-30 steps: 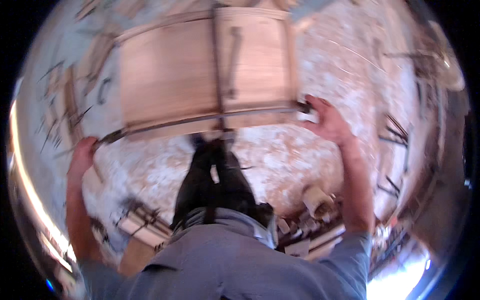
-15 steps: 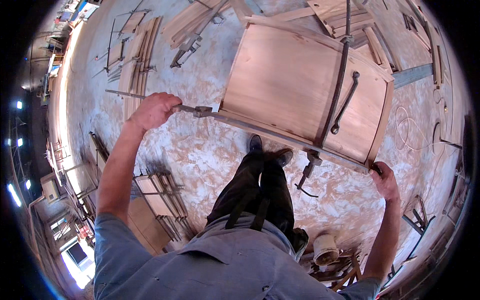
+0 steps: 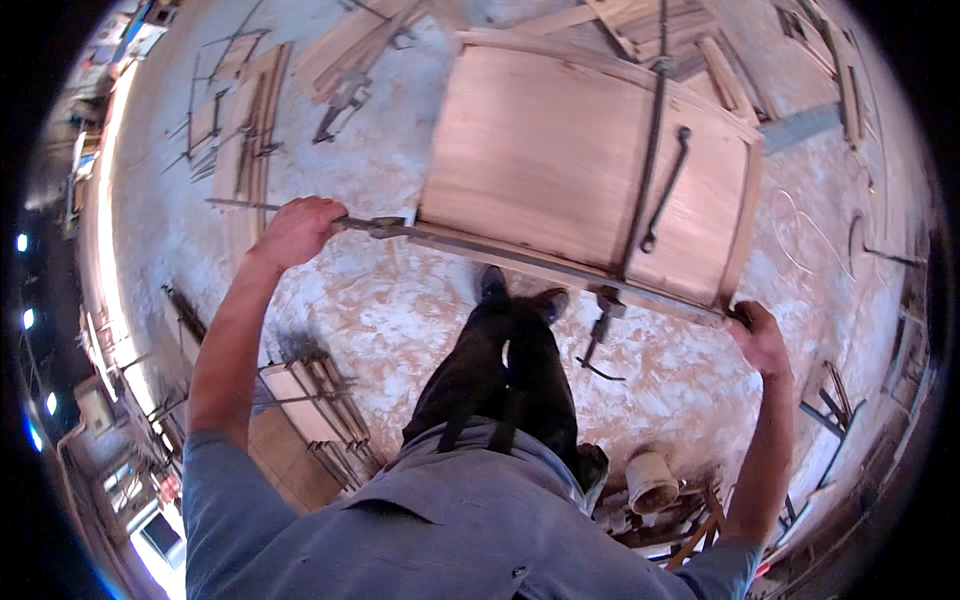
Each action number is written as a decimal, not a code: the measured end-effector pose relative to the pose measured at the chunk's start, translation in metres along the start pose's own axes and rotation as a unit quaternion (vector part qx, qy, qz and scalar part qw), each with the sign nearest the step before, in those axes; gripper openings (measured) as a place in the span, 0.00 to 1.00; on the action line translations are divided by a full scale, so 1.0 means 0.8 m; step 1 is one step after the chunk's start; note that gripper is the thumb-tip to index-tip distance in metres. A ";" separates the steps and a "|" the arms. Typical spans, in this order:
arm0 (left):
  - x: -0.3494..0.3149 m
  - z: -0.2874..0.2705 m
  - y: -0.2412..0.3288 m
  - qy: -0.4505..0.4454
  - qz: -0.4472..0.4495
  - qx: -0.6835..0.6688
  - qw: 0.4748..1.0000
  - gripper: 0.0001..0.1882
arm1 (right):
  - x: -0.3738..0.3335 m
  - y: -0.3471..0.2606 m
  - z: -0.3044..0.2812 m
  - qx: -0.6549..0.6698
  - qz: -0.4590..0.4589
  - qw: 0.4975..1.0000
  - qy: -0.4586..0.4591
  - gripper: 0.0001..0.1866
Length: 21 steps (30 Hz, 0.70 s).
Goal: The person assembles a wooden frame by tightening metal clamps to secure the joints. They then pick up a long wooden slat, apply glue to its edges using a brush, and place it on a workbench. The person continues to apply glue to another wooden piece.
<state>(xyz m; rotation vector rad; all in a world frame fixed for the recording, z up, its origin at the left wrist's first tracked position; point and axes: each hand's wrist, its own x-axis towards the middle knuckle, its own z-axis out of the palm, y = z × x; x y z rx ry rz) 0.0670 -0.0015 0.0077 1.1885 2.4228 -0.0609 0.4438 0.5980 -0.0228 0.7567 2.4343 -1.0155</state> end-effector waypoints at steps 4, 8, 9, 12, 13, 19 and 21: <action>0.003 0.021 -0.014 0.039 0.025 -0.026 0.999 0.10 | 0.000 -0.024 -0.010 -0.117 -0.018 0.993 -0.025 0.28; 0.000 0.014 0.006 0.037 -0.005 -0.034 0.999 0.11 | 0.001 -0.015 -0.009 -0.104 -0.024 0.994 -0.008 0.30; 0.000 0.018 0.005 0.027 -0.010 -0.042 0.999 0.13 | 0.000 -0.014 -0.010 -0.095 -0.038 0.995 -0.009 0.30; -0.002 0.001 0.013 0.019 -0.029 -0.036 0.999 0.20 | -0.003 -0.021 -0.011 -0.057 -0.033 0.997 -0.034 0.31; -0.002 -0.005 0.024 0.020 -0.032 -0.034 0.999 0.22 | -0.008 -0.020 -0.012 -0.046 -0.018 0.998 -0.045 0.31; 0.047 -0.068 0.205 0.148 0.006 -0.135 0.980 0.30 | -0.004 -0.002 0.002 -0.043 -0.117 0.992 0.021 0.32; 0.094 -0.069 0.305 0.121 0.075 -0.135 0.981 0.26 | 0.003 0.004 0.002 -0.035 -0.164 0.985 0.030 0.32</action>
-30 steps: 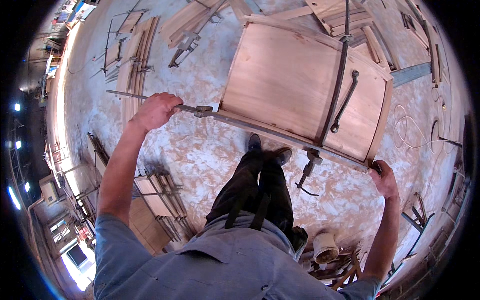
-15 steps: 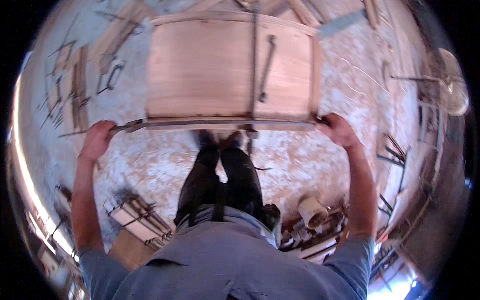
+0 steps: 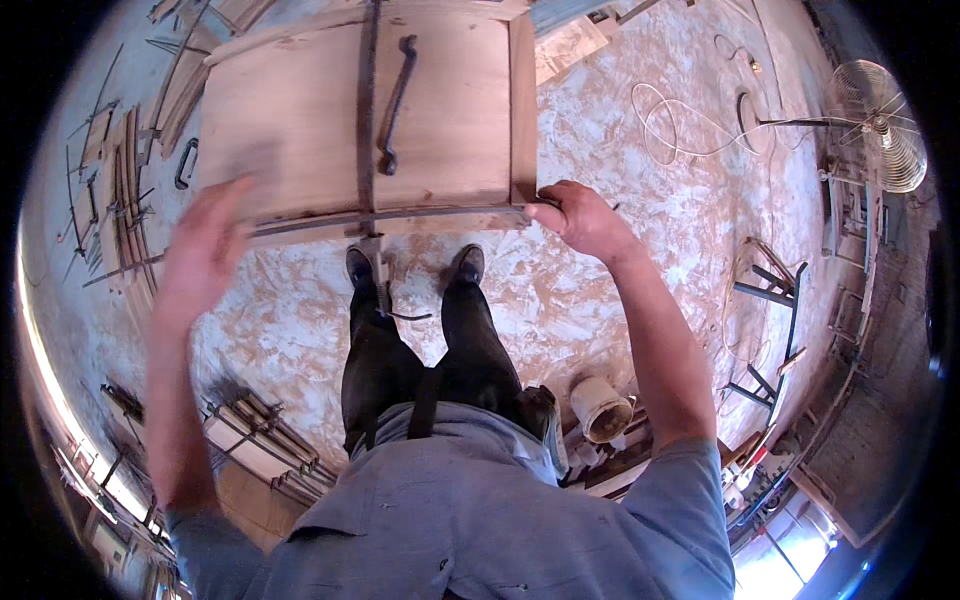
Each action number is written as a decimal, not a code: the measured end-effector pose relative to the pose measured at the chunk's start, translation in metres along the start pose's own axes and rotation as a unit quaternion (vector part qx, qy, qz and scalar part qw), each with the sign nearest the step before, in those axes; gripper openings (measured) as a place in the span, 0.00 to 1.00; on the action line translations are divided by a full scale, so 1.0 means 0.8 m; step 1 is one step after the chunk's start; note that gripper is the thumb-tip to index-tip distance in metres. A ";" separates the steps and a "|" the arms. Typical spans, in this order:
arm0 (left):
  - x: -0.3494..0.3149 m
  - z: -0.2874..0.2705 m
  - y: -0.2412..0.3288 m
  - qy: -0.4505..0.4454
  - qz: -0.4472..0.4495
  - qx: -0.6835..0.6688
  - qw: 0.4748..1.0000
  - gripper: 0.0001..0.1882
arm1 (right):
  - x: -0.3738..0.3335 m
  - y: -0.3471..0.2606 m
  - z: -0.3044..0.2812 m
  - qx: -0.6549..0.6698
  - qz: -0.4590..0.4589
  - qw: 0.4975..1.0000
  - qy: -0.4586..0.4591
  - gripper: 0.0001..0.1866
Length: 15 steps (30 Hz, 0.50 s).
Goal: The person assembles a wooden frame by tightening metal clamps to secure the joints. They then pick up a long wooden slat, apply glue to its edges using a brush, and place it on a workbench. The person continues to apply glue to another wooden piece.
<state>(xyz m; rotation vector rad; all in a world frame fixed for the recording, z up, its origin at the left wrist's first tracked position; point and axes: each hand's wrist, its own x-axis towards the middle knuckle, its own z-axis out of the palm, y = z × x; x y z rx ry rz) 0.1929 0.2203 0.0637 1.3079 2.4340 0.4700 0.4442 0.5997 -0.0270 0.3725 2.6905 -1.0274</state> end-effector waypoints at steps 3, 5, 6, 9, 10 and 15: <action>0.064 0.093 0.120 -0.094 0.032 0.038 0.994 0.25 | 0.005 0.009 0.004 -0.001 0.007 1.000 -0.027 0.34; 0.087 0.147 0.159 -0.064 0.106 0.019 0.992 0.20 | 0.005 0.008 0.004 -0.015 0.005 0.999 -0.033 0.33; 0.099 0.167 0.170 -0.064 0.097 0.032 0.993 0.17 | 0.005 0.007 0.000 -0.025 0.009 0.998 -0.049 0.32; 0.121 0.201 0.182 -0.066 0.086 0.065 0.992 0.11 | 0.006 0.006 -0.008 -0.036 0.037 0.995 -0.085 0.30; 0.124 0.205 0.182 -0.065 0.091 0.070 0.991 0.10 | 0.004 0.007 -0.007 -0.035 0.050 0.994 -0.094 0.30; 0.125 0.207 0.182 -0.065 0.079 0.092 0.990 0.10 | -0.039 -0.018 -0.025 0.058 -0.114 0.975 0.180 0.18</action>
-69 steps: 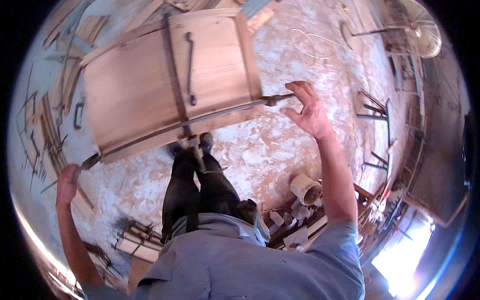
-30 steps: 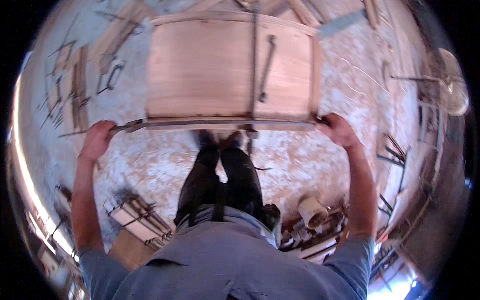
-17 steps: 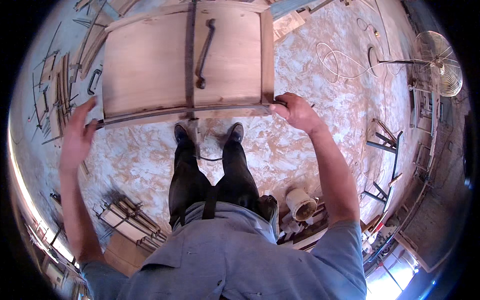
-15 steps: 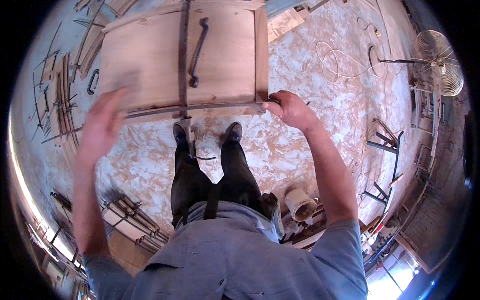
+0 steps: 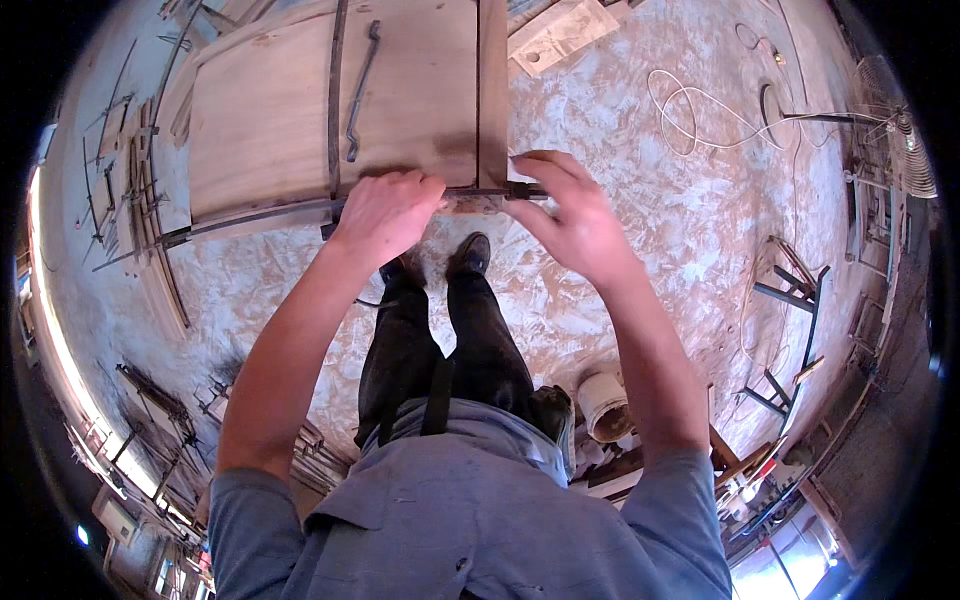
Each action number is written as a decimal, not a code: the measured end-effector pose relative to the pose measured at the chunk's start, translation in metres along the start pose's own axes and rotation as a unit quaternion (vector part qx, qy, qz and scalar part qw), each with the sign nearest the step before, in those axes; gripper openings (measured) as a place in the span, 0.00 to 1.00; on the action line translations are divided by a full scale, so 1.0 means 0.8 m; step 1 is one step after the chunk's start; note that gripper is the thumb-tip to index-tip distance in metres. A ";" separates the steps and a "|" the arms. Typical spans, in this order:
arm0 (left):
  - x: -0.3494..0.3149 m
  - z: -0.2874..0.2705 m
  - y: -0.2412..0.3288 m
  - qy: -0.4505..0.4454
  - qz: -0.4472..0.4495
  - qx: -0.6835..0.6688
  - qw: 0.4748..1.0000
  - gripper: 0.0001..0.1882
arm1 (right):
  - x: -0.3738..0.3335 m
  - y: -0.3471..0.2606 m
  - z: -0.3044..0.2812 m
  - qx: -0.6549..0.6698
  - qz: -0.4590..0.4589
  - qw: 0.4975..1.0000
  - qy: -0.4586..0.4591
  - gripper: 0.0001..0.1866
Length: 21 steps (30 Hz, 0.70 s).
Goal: The person assembles a wooden frame by tightening metal clamps to secure the joints. They then pick up a long wooden slat, apply glue to its edges using a brush, and place it on a workbench. The person continues to apply glue to another wooden piece.
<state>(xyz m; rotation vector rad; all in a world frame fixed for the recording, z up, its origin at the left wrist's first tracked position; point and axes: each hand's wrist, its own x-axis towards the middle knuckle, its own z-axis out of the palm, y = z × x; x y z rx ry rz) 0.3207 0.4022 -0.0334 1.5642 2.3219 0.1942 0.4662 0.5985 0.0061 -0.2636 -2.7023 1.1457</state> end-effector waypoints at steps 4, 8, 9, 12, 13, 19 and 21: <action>-0.002 -0.001 0.003 -0.012 -0.011 0.009 1.000 0.10 | -0.052 0.027 -0.027 0.118 0.138 0.958 0.220 0.11; 0.002 -0.001 0.005 -0.020 -0.017 0.008 1.000 0.11 | -0.072 0.072 -0.007 0.077 0.179 0.965 0.173 0.12; 0.003 0.000 0.004 -0.015 -0.013 0.005 1.000 0.11 | -0.070 0.075 -0.002 0.069 0.161 0.973 0.149 0.12; 0.002 0.002 0.002 -0.008 -0.001 -0.002 1.000 0.11 | -0.067 0.097 0.007 0.093 0.123 0.982 0.110 0.11; 0.002 0.002 0.002 -0.003 0.000 -0.002 1.000 0.11 | -0.063 0.102 0.004 0.096 0.120 0.983 0.097 0.10; -0.001 0.004 0.001 0.012 0.008 -0.005 1.000 0.10 | -0.021 0.099 -0.011 0.017 0.309 0.951 -0.004 0.13; 0.001 0.007 -0.003 0.018 0.011 -0.002 1.000 0.10 | 0.000 0.108 -0.014 0.122 0.423 0.894 -0.084 0.13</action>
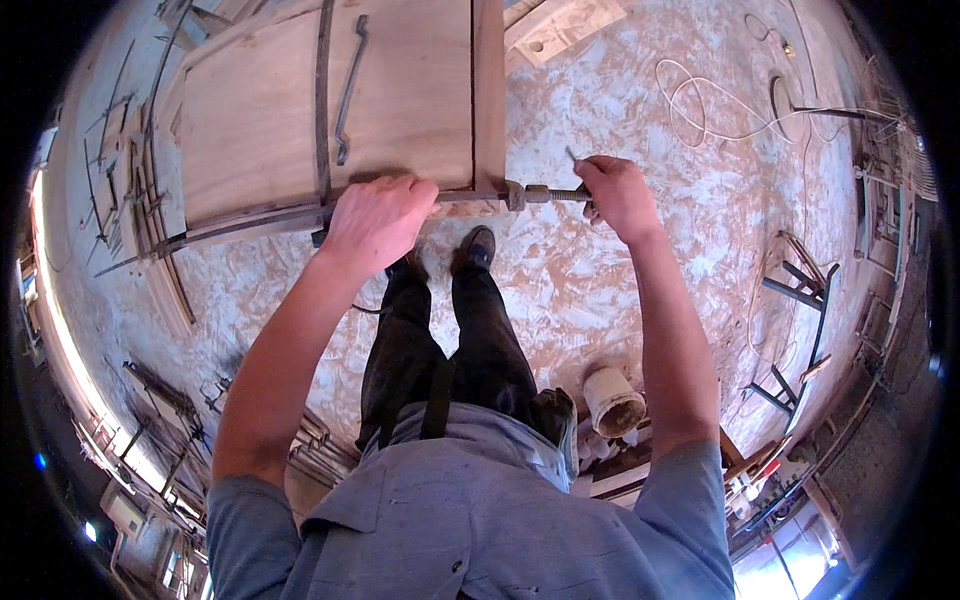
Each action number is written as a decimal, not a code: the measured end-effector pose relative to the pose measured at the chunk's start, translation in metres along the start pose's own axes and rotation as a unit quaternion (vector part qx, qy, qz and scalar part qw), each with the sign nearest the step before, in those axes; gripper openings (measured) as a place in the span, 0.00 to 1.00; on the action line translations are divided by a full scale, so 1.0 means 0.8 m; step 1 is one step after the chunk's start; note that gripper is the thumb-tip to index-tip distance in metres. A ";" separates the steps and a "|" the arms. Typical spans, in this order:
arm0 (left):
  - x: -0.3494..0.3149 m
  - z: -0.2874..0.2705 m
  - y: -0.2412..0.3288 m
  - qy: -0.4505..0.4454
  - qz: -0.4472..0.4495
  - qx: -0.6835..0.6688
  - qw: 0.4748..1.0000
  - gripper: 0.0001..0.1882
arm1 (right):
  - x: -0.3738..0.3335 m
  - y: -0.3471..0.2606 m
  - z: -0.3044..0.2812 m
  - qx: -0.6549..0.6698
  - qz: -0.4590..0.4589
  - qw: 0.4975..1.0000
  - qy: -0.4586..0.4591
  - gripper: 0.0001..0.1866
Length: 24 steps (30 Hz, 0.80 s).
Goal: The person assembles a wooden frame by tightening metal clamps to secure the joints. They then pick up a long wooden slat, apply glue to its edges using a brush, and place it on a workbench. The person continues to apply glue to another wooden piece.
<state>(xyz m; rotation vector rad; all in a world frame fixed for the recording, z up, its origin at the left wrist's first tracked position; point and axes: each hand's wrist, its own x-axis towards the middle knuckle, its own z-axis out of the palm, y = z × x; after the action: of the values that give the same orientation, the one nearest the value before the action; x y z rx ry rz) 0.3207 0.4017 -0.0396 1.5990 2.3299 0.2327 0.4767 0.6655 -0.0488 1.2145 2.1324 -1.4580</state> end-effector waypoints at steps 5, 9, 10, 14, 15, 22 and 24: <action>-0.002 -0.002 0.001 0.010 0.007 -0.006 1.000 0.10 | 0.030 0.034 -0.015 0.153 0.002 0.985 -0.080 0.17; -0.001 -0.002 0.003 0.024 0.014 -0.006 1.000 0.10 | 0.028 0.104 -0.008 0.065 -0.240 0.965 -0.084 0.21; -0.002 -0.001 0.002 0.027 0.013 -0.009 0.999 0.10 | 0.000 0.074 0.003 0.069 -0.173 0.978 -0.096 0.18; -0.004 0.003 -0.001 0.040 0.015 -0.016 0.999 0.09 | -0.044 0.107 0.039 0.410 -0.015 0.906 -0.102 0.15; -0.003 0.003 -0.002 0.041 0.013 -0.015 0.999 0.10 | -0.065 0.085 0.042 0.443 0.023 0.893 -0.072 0.16; -0.002 0.003 0.000 0.061 0.015 -0.011 0.998 0.04 | -0.098 0.070 0.056 -0.076 -0.263 0.956 0.105 0.24; -0.001 0.002 -0.001 0.068 0.018 -0.015 0.997 0.05 | -0.088 0.072 0.042 -0.226 -0.295 0.922 0.106 0.19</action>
<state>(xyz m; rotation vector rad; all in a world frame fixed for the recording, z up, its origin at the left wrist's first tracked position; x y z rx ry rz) 0.3208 0.4008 -0.0411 1.6605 2.3857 0.3954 0.5564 0.6105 -0.0548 0.6010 2.9392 -0.9314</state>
